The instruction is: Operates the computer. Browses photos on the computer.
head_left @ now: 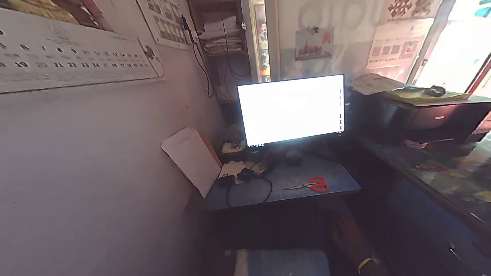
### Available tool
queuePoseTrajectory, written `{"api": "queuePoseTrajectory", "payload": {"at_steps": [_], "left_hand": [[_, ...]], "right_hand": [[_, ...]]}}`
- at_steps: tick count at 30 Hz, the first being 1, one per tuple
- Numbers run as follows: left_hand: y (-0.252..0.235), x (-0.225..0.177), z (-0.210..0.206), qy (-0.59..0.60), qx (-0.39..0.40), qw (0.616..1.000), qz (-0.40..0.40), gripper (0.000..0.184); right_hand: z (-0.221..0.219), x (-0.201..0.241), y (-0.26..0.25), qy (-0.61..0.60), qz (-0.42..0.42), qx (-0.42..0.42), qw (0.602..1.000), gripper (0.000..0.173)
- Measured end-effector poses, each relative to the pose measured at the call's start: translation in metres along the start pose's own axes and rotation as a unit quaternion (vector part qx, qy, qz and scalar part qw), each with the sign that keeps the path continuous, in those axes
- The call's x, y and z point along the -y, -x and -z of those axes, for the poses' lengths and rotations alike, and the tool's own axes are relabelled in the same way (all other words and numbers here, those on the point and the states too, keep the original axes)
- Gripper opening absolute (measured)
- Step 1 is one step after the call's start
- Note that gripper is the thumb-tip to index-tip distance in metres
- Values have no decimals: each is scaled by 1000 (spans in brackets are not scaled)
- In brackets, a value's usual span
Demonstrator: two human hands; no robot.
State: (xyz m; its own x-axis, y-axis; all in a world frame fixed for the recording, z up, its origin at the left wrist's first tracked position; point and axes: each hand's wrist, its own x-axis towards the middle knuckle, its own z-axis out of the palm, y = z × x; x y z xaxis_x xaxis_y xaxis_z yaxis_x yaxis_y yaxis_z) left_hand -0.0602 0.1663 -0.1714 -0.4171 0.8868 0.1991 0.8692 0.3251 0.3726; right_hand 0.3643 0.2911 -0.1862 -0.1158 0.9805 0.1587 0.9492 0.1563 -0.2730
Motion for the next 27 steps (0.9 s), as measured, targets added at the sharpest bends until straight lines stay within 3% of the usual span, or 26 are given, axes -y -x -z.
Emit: {"api": "queuePoseTrajectory", "payload": {"at_steps": [5, 8, 11, 15, 23, 27], "left_hand": [[1, -2, 8, -13, 36, 999, -2, 65], [1, 0, 3, -2, 25, 1000, -2, 65], [0, 12, -12, -8, 5, 1000, -20, 64], [2, 18, -17, -16, -2, 999, -36, 62], [6, 25, -26, 3, -4, 999, -40, 64], [10, 32, -36, 2, -41, 997, -59, 61]], "right_hand": [[10, 4, 3, 2, -11, -25, 1000, 55], [12, 6, 3, -11, -39, 11, 999, 56], [8, 4, 6, -12, 2, 34, 999, 58], [7, 3, 9, -31, 74, -11, 997, 52], [5, -1, 11, -25, 61, -19, 998, 51], [-5, -8, 13, -3, 75, -34, 997, 52]]}}
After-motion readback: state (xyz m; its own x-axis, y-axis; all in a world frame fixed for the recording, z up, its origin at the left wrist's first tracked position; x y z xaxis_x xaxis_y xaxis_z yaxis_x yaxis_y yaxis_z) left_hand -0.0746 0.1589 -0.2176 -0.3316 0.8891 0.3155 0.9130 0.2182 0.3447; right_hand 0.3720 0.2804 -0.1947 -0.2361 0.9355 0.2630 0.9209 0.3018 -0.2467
